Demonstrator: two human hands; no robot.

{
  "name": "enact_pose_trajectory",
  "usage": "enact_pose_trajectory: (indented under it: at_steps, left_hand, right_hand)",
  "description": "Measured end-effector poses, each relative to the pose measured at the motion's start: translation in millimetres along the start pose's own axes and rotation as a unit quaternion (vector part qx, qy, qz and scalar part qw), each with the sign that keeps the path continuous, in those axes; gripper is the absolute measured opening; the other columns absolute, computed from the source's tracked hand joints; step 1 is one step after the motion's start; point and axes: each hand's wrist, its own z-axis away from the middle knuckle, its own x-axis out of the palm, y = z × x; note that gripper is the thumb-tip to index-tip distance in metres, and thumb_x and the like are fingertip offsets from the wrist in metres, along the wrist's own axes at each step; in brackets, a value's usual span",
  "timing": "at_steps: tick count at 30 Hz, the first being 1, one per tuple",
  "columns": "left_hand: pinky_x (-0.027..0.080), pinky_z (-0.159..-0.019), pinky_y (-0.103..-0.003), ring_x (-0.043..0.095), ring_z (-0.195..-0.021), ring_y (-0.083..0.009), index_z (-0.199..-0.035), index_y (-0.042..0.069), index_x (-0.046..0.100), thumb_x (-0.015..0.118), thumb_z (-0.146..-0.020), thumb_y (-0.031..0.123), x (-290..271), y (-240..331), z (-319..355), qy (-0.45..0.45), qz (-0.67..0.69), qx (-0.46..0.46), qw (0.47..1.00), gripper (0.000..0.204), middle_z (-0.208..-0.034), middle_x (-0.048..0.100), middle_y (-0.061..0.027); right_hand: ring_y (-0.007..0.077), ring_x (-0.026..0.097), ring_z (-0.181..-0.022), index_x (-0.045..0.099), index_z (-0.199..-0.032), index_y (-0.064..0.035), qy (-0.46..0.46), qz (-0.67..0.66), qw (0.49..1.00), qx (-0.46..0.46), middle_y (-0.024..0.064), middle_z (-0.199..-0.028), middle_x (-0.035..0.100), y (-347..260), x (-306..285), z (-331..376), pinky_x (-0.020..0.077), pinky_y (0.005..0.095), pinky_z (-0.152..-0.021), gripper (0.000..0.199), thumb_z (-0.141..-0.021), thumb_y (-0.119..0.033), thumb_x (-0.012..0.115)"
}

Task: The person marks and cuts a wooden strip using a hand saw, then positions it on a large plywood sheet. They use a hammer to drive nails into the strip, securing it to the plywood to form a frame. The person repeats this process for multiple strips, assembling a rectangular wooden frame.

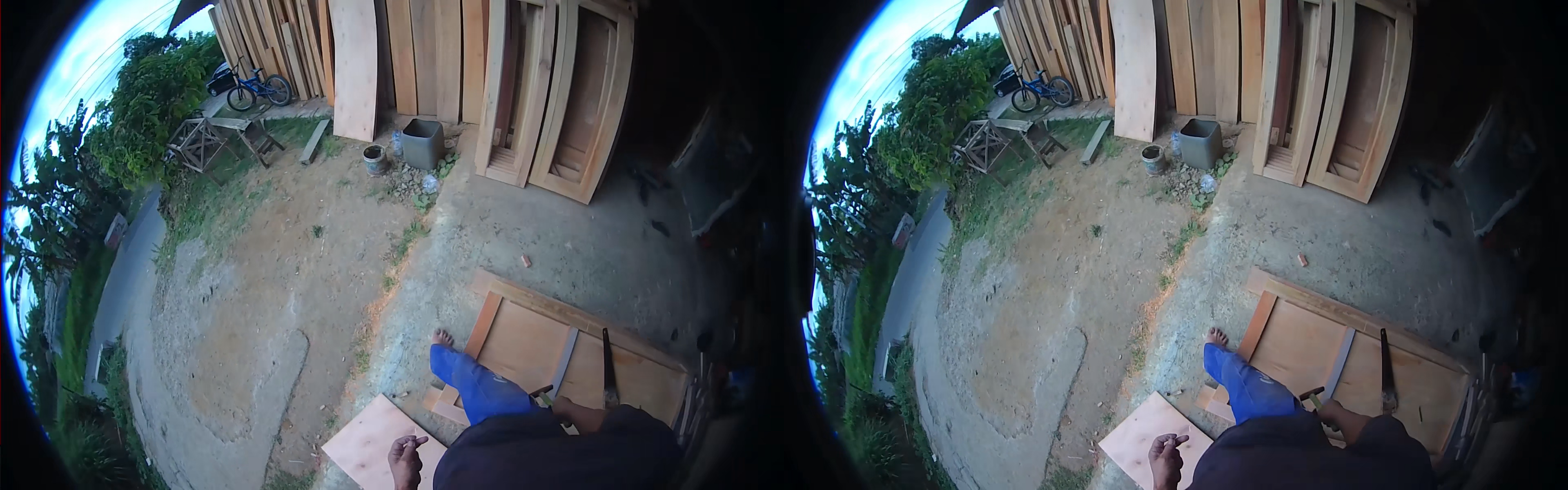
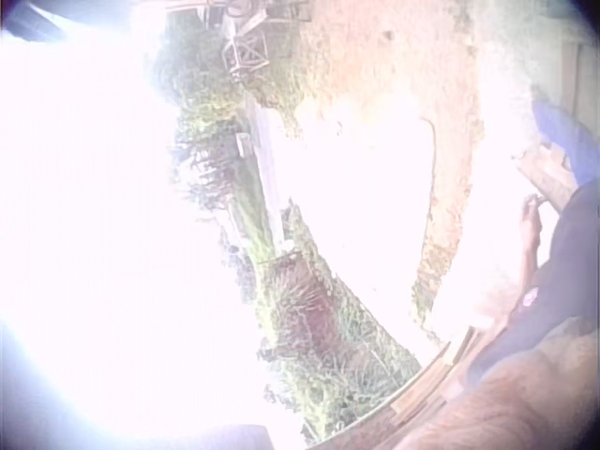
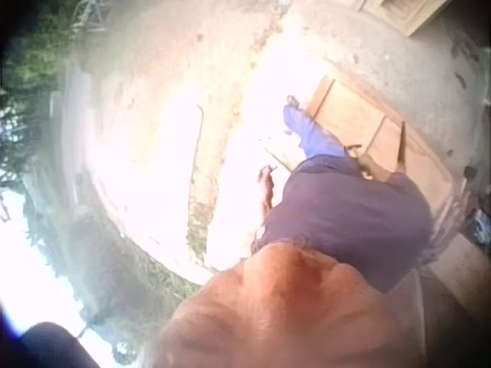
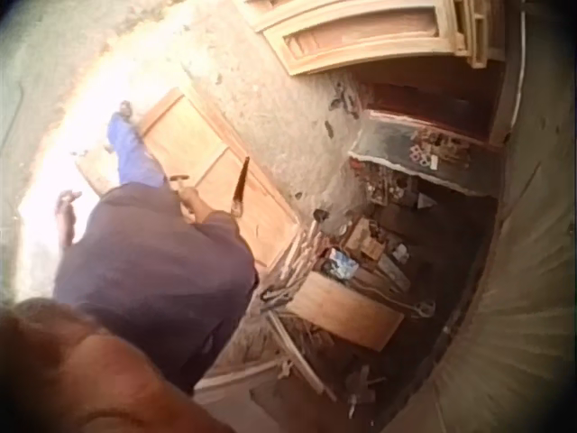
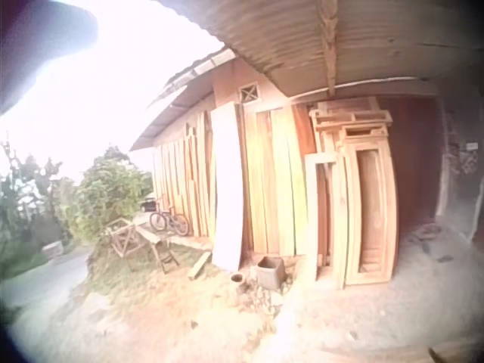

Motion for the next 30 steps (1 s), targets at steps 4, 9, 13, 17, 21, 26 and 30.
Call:
enact_pose_trajectory:
  at_steps: [4,9,13,17,21,26,30]
  left_hand:
    - [0.029,-0.037,-0.023,0.035,-0.041,-0.0046,-0.105,0.009,0.061,0.059,-0.099,0.020,86,78,-103,-0.053,-0.038,-0.086,0.994,0.013,-0.088,0.073,-0.0122]
    - [0.024,-0.033,-0.020,0.033,-0.037,-0.0003,-0.100,0.010,0.062,0.058,-0.099,0.009,176,203,-203,-0.193,-0.096,-0.088,0.973,0.004,-0.092,0.076,-0.0173]
    - [0.023,-0.035,-0.019,0.034,-0.040,-0.0003,-0.100,0.010,0.064,0.057,-0.100,0.008,236,248,-295,-0.281,-0.166,-0.090,0.941,0.007,-0.095,0.076,-0.0172]
    - [0.024,-0.034,-0.021,0.033,-0.040,0.0002,-0.097,0.008,0.068,0.059,-0.099,0.009,331,285,-365,-0.418,-0.263,-0.070,0.867,0.009,-0.093,0.075,-0.0131]
    - [0.046,-0.066,-0.021,0.056,-0.073,-0.0040,-0.101,0.004,0.071,0.067,-0.094,0.004,432,306,-451,-0.435,-0.360,0.003,0.825,0.008,-0.091,0.070,-0.0027]
    - [0.044,-0.082,-0.024,0.055,-0.087,-0.0064,-0.096,0.004,0.069,0.067,-0.095,0.003,620,346,-479,-0.586,-0.409,0.040,0.698,0.003,-0.096,0.068,0.0000]
    - [0.042,-0.081,-0.024,0.052,-0.085,-0.0062,-0.094,0.007,0.067,0.064,-0.097,0.005,775,349,-456,-0.722,-0.392,0.088,0.564,0.004,-0.091,0.065,0.0032]
  right_hand:
    - [0.0311,0.073,-0.086,0.069,-0.098,0.0009,0.057,-0.115,0.990,-0.065,0.0211,-0.092,0.073,-67,-35,-81,0.0556,0.0424,-0.074,0.048,-0.076,-0.041,0.081]
    - [0.0357,0.070,-0.094,0.063,-0.109,-0.0002,0.040,-0.120,0.982,-0.143,0.0234,-0.103,0.070,-135,-82,-52,0.0543,0.0453,-0.080,0.054,-0.079,-0.043,0.076]
    - [0.0349,0.068,-0.098,0.064,-0.107,-0.0012,0.126,-0.202,0.968,-0.078,0.0229,-0.102,0.069,-151,-92,-43,0.0527,0.0451,-0.084,0.051,-0.077,-0.041,0.075]
    - [0.0325,0.069,-0.095,0.064,-0.104,-0.0008,0.144,-0.388,0.910,0.032,0.0213,-0.101,0.069,-168,-83,-37,0.0538,0.0429,-0.079,0.049,-0.074,-0.037,0.073]
    - [0.0294,0.070,-0.083,0.063,-0.103,0.0017,0.176,-0.552,0.795,0.181,0.0199,-0.095,0.070,-235,-84,-28,0.0548,0.0402,-0.066,0.043,-0.073,-0.027,0.074]
    - [0.0256,0.069,-0.070,0.068,-0.094,0.0047,0.149,-0.704,0.644,0.260,0.0170,-0.081,0.069,-316,-60,-37,0.0533,0.0412,-0.055,0.033,-0.075,-0.021,0.075]
    - [0.0222,0.066,-0.057,0.068,-0.082,0.0039,0.072,-0.773,0.565,0.280,0.0142,-0.074,0.068,-384,-81,-33,0.0504,0.0389,-0.048,0.031,-0.074,-0.023,0.079]
